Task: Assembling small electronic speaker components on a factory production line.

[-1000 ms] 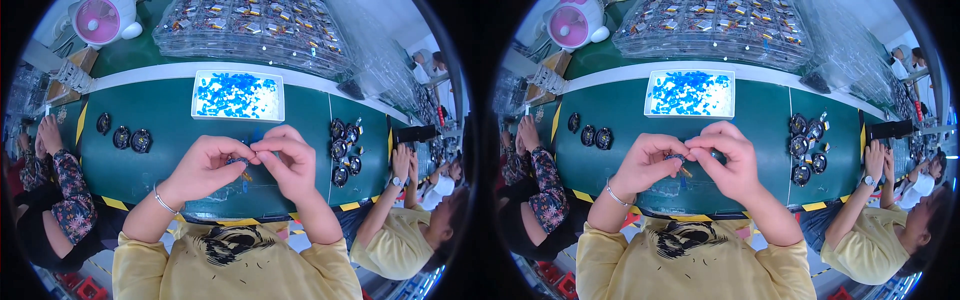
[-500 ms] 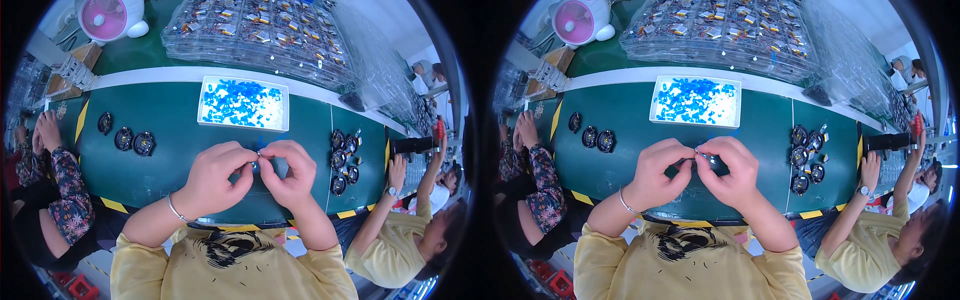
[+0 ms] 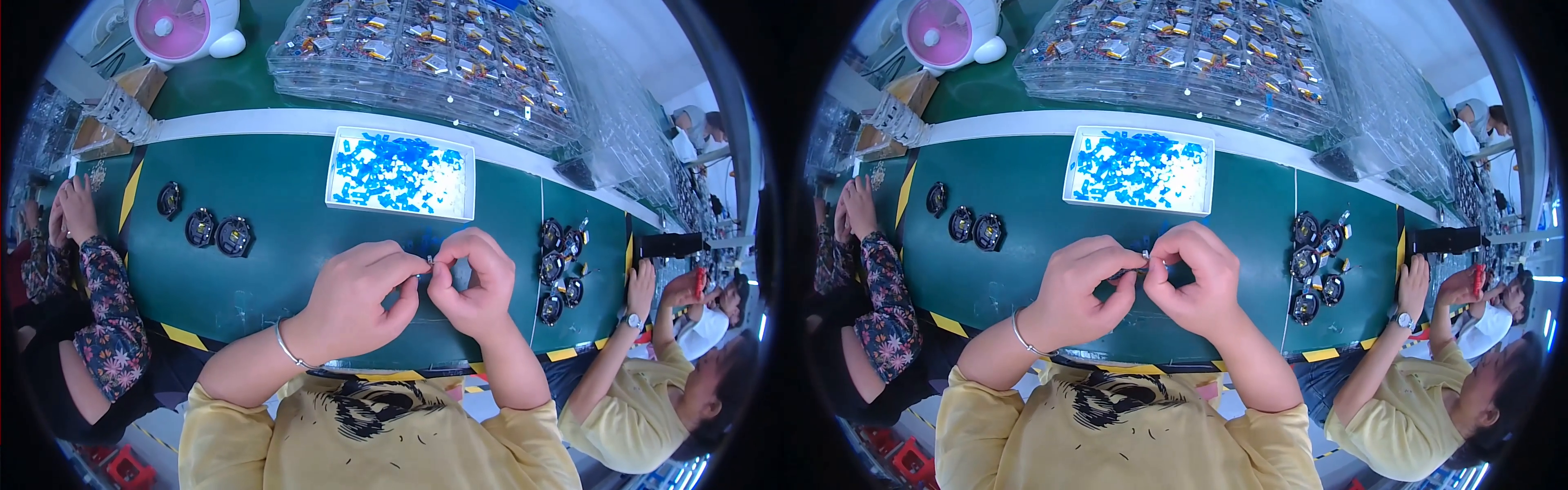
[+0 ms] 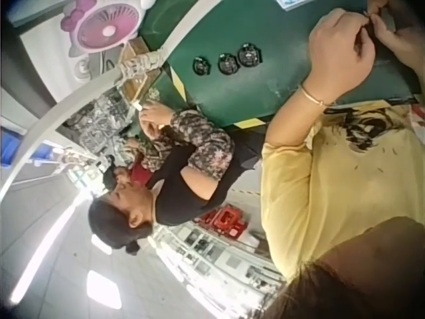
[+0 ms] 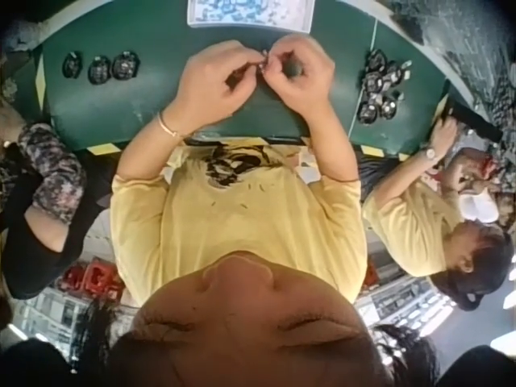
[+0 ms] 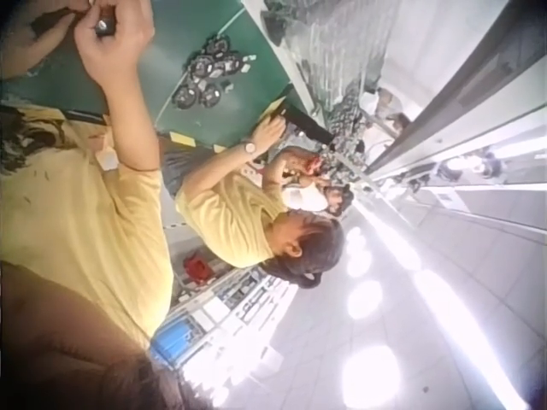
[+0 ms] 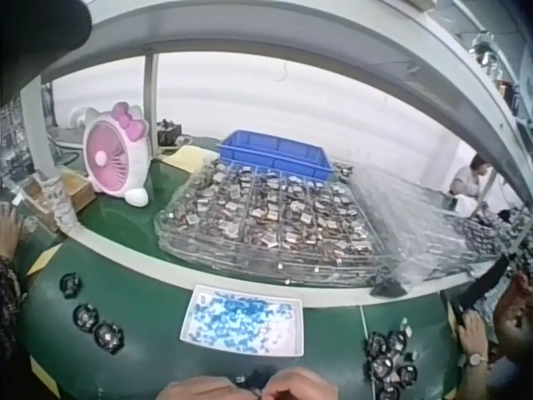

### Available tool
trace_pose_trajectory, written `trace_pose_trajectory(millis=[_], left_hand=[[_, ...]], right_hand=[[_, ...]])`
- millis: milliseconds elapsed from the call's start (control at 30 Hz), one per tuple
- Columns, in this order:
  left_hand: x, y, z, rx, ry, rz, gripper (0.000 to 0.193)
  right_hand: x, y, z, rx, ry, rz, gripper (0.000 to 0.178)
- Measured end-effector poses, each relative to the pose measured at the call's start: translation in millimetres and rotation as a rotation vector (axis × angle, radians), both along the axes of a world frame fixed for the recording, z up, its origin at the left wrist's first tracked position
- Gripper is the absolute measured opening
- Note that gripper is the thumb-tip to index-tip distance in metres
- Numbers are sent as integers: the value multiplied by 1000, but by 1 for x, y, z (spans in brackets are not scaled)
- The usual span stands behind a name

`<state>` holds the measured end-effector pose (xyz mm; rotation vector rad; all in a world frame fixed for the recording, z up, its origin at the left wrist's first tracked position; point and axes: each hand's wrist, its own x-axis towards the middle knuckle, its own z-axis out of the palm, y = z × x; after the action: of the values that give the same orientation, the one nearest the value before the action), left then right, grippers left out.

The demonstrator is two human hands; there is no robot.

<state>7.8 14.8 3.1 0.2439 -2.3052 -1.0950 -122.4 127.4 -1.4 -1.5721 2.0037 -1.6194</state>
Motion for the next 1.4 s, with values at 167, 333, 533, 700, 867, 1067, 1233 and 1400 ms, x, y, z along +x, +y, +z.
trace_pose_trajectory(millis=[167, 333, 533, 700, 867, 1067, 1233, 1400], left_hand=[[0, -2, 3, 136, -53, -10, 15], [0, -3, 5, 72, -39, -41, 17], [1, -8, 10, 361, -201, 12, 13], [3, -21, -2, 713, -294, 9, 17], [3, -23, -1, 1250, -154, -144, 20], [35, -66, 44, 252, -414, 216, 34], [89, -125, 26, -394, -684, 481, 32], [53, -110, 25, -26, -990, 319, 26]], right_hand=[[-3, -2, 0, -62, -32, 26, 13], [1, 0, -1, -48, 99, -6, 13], [-36, -14, -8, 136, 537, -322, 25], [-8, -1, -1, 27, 327, -167, 27], [16, -6, 2, 34, 369, -1, 26], [-6, 16, -9, -14, -74, -89, 12], [-7, 16, -4, -21, -623, -48, 14], [-3, 11, -2, 12, -646, -13, 17]])
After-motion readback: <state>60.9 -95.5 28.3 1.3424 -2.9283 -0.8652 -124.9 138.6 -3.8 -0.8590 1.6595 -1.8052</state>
